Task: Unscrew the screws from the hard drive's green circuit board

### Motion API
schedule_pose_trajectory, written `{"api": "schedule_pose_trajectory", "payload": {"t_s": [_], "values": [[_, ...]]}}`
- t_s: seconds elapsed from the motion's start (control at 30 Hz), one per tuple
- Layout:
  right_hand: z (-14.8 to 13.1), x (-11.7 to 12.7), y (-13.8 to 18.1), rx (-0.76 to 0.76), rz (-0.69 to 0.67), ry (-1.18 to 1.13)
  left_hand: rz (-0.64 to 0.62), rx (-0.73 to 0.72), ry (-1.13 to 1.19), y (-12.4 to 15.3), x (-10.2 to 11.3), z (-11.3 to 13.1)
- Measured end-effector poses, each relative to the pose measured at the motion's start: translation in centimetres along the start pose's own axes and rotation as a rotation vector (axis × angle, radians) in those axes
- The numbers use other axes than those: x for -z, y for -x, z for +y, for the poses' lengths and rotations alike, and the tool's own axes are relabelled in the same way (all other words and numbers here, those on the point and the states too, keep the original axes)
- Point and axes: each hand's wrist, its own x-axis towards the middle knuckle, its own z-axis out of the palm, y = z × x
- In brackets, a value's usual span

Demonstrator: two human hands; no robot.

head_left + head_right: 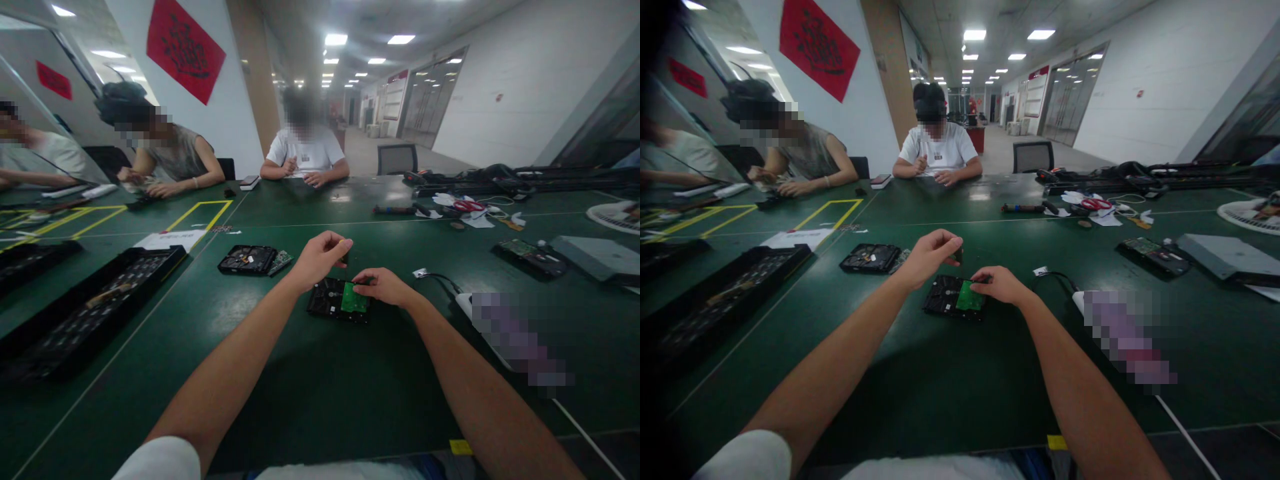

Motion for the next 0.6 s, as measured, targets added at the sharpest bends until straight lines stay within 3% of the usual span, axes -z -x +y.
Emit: {"api": "schedule_pose_trajectory", "payload": {"t_s": [0.6], "values": [[0.27,0.04,-0.03,0.021,0.009,0.027,-0.007,-0.104,-0.132,0.05,-0.02,-0.15]]}}
